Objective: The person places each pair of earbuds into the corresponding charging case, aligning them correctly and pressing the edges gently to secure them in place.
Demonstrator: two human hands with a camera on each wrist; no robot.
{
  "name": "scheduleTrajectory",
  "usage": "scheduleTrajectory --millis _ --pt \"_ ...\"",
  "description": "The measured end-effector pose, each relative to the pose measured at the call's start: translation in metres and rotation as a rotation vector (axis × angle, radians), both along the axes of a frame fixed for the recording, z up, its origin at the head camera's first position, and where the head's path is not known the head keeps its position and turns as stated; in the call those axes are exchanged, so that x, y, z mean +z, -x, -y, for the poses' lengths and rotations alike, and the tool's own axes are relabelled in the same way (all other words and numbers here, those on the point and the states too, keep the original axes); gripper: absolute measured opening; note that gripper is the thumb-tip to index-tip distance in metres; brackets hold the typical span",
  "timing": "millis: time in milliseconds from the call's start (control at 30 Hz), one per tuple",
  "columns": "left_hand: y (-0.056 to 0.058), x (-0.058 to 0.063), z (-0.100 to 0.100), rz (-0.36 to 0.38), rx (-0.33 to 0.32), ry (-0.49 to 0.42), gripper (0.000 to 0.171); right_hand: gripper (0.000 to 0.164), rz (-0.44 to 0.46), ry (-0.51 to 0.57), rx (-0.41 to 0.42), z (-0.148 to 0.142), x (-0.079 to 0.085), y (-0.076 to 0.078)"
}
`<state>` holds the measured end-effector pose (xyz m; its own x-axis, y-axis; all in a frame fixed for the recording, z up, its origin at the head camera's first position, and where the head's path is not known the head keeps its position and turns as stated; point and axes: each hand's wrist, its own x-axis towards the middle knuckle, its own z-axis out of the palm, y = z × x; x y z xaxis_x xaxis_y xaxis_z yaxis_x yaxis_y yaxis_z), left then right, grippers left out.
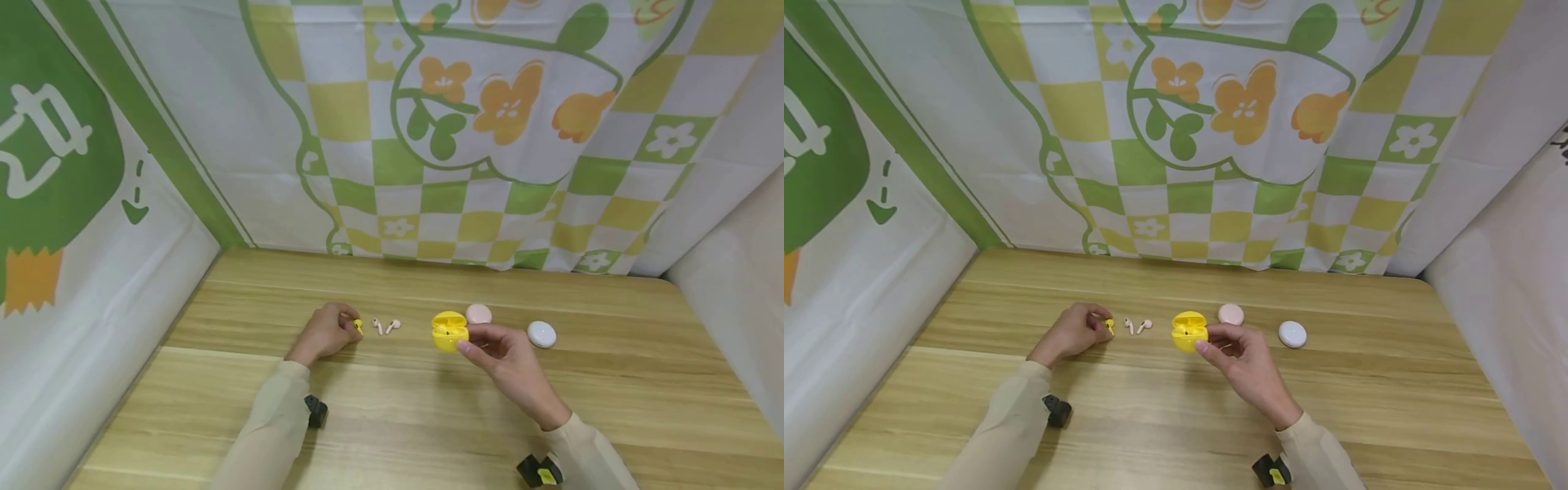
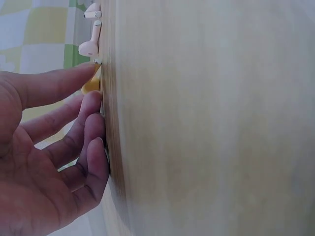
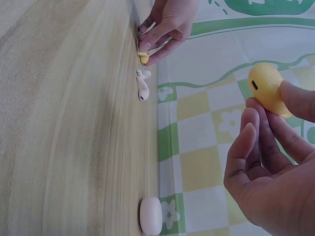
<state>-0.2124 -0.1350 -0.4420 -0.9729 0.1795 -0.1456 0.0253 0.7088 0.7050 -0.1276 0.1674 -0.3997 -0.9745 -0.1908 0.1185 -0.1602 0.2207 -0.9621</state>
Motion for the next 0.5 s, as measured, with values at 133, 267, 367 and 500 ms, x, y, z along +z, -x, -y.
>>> scheduleTrajectory --millis 133,267,367,500 --pt "0.0013 -0.0012 -0.0001 -0.006 0.012 0.021 0.032 0.026 0.003 -0.002 -0.003 -0.0005 -0.0001 -0.0001" --pt "0.0016 -0.0014 -0.0001 0.004 0.027 0.028 0.031 0.026 0.01 -0.001 -0.006 -0.0002 -0.0002 0.0" --pt "0.0017 -0.0015 -0.0003 0.005 0.031 0.034 0.03 0.026 0.013 0.0 -0.008 0.0 -0.0002 -0.0001" --pt "0.0019 -0.0024 -0.0002 0.002 0.037 0.04 0.027 0.027 0.016 0.001 -0.007 0.0004 0.0 -0.0002"
